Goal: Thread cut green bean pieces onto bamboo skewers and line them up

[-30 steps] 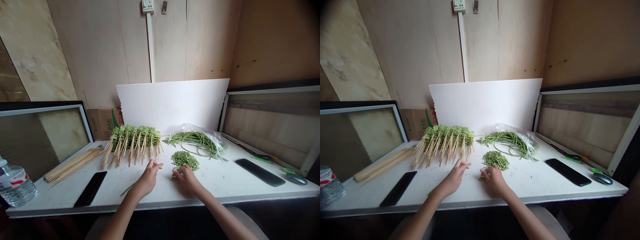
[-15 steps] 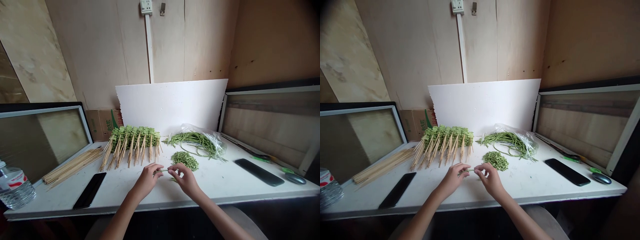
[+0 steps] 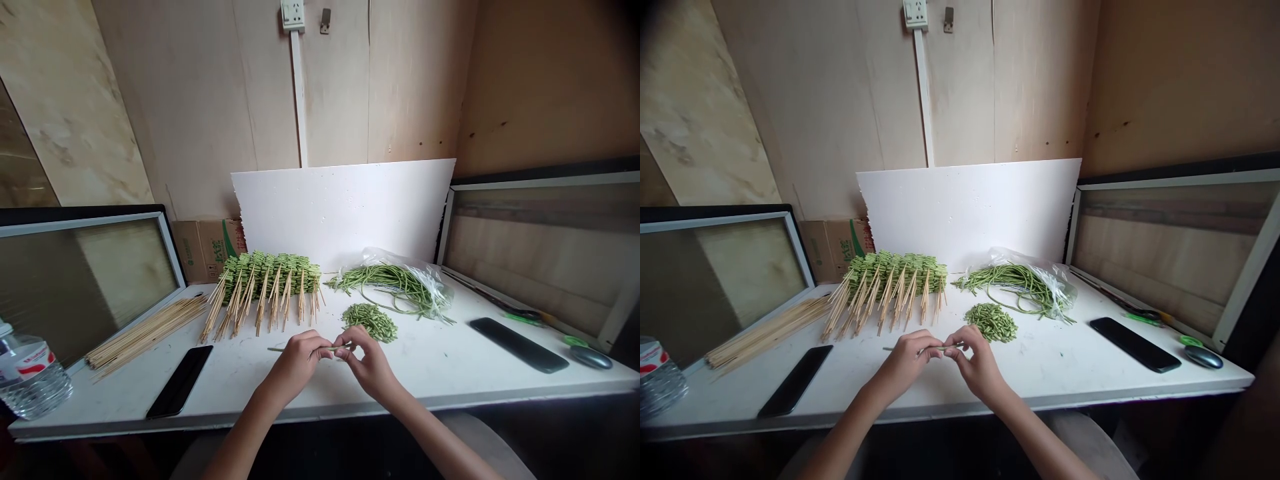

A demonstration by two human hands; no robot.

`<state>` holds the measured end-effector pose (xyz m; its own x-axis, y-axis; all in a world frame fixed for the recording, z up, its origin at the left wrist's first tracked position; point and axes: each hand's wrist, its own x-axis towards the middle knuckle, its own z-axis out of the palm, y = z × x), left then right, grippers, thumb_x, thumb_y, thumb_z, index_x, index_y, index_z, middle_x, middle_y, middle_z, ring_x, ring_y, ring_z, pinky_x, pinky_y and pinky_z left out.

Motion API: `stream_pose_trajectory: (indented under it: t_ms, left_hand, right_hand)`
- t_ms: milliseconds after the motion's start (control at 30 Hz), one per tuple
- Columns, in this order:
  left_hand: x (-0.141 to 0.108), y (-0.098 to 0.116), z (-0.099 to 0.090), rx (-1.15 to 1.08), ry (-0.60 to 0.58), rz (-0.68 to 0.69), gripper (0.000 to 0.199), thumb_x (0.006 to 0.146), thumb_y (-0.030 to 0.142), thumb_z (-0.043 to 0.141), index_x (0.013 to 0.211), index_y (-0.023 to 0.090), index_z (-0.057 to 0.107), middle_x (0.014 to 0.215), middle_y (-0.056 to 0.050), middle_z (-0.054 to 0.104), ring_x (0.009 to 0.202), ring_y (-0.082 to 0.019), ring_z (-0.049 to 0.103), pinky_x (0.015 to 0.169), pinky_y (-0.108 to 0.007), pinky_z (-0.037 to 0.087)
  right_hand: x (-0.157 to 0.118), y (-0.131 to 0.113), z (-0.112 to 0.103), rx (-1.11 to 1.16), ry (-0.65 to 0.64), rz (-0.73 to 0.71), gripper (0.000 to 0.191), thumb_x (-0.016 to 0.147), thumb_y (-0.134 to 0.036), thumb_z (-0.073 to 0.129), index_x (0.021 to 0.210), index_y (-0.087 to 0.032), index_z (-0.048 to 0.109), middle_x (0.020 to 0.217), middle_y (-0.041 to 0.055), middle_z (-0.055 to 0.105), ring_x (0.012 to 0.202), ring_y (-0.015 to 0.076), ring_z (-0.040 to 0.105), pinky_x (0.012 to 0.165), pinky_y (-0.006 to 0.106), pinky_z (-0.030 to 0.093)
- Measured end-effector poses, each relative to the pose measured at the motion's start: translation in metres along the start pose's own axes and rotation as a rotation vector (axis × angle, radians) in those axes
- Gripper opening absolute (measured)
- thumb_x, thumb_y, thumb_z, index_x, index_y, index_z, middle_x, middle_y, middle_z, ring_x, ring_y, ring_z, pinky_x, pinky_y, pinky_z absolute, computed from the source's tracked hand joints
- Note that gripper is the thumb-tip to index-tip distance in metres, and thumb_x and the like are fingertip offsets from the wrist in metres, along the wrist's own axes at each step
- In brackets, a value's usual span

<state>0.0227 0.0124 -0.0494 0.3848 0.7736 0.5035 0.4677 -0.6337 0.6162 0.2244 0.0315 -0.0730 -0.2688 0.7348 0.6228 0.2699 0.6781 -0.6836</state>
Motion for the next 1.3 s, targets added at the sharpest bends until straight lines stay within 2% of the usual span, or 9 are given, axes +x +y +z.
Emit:
stream_pose_trajectory:
  t_ms: [167,300,433,667,900,967,1100,1200,1300]
  left_hand:
    - [0.0,-0.002,-0.002,0.002,0.011,-0.028,0.024,0.097,0.015,0.056,0.098,0.021,0.079,0.088,-0.006,0.07,0.082,-0.019,0.066,0.074,-0.029,0.052]
    - [0.0,0.003,-0.005,0.014,0.042,-0.067,0.02,0.099,0.022,0.059,0.102,0.022,0.078,0.093,-0.006,0.073,0.085,-0.02,0.066,0.076,-0.03,0.051]
    - [0.0,0.01,-0.001,0.0,0.018,-0.064,0.018,0.098,0.027,0.062,0.094,0.022,0.078,0.086,-0.005,0.071,0.079,-0.019,0.064,0.072,-0.029,0.049]
    - [0.001,0.009,0.005,-0.163,0.031,-0.04,0.023,0.091,0.011,0.06,0.077,0.018,0.078,0.076,-0.005,0.071,0.074,-0.017,0.065,0.071,-0.028,0.051]
    - [0.004,-0.012,0.001,-0.17,0.083,-0.029,0.021,0.088,0.01,0.061,0.076,0.016,0.077,0.075,-0.005,0.072,0.071,-0.017,0.066,0.07,-0.028,0.053]
    - [0.004,-0.022,-0.006,-0.105,0.124,-0.056,0.021,0.09,0.016,0.062,0.076,0.016,0.077,0.075,-0.006,0.072,0.071,-0.018,0.066,0.069,-0.028,0.053]
    - [0.003,-0.031,-0.016,0.003,0.135,-0.124,0.027,0.099,0.032,0.058,0.087,0.019,0.078,0.089,-0.007,0.073,0.082,-0.02,0.068,0.077,-0.031,0.053]
    - [0.0,-0.029,-0.012,0.042,0.077,-0.145,0.033,0.105,0.033,0.047,0.108,0.021,0.078,0.104,-0.008,0.07,0.094,-0.021,0.067,0.088,-0.033,0.053]
    - [-0.003,-0.026,-0.005,0.044,-0.014,-0.162,0.037,0.107,0.032,0.04,0.125,0.024,0.072,0.109,-0.008,0.063,0.091,-0.018,0.065,0.088,-0.031,0.054]
  right_hand:
    - [0.001,0.0,-0.004,-0.017,-0.039,-0.02,0.022,0.095,-0.046,0.067,0.089,-0.026,0.071,0.087,0.0066,0.071,0.088,0.0257,0.06,0.077,0.039,0.049]
    - [0.003,-0.003,-0.007,-0.08,0.005,-0.088,0.018,0.096,-0.043,0.067,0.092,-0.027,0.074,0.085,0.0069,0.072,0.086,0.0265,0.058,0.078,0.04,0.048]
    - [0.001,-0.007,-0.006,-0.08,0.049,-0.125,0.017,0.097,-0.036,0.064,0.086,-0.027,0.073,0.081,0.0065,0.07,0.085,0.0264,0.055,0.079,0.041,0.048]
    - [-0.003,-0.012,0.001,0.117,0.086,0.032,0.026,0.089,-0.047,0.073,0.072,-0.028,0.075,0.074,0.0056,0.067,0.088,0.0276,0.058,0.083,0.041,0.049]
    - [0.003,0.008,-0.001,0.329,0.105,0.186,0.039,0.081,-0.062,0.075,0.074,-0.024,0.075,0.081,0.007,0.069,0.081,0.0247,0.063,0.075,0.038,0.053]
    - [0.008,0.019,-0.012,0.267,0.127,0.232,0.041,0.082,-0.063,0.074,0.078,-0.023,0.076,0.088,0.0086,0.072,0.083,0.026,0.065,0.075,0.04,0.054]
    - [0.014,0.045,-0.029,-0.163,0.088,0.199,0.039,0.081,-0.065,0.073,0.08,-0.026,0.081,0.088,0.0108,0.074,0.092,0.0334,0.062,0.085,0.05,0.05]
    - [0.008,0.059,-0.026,-0.346,0.006,0.242,0.036,0.084,-0.06,0.072,0.079,-0.026,0.083,0.085,0.011,0.075,0.091,0.0342,0.061,0.087,0.051,0.047]
    - [0.0,0.064,-0.017,-0.404,-0.072,0.249,0.037,0.089,-0.057,0.067,0.078,-0.025,0.083,0.084,0.0108,0.076,0.094,0.0341,0.06,0.083,0.046,0.047]
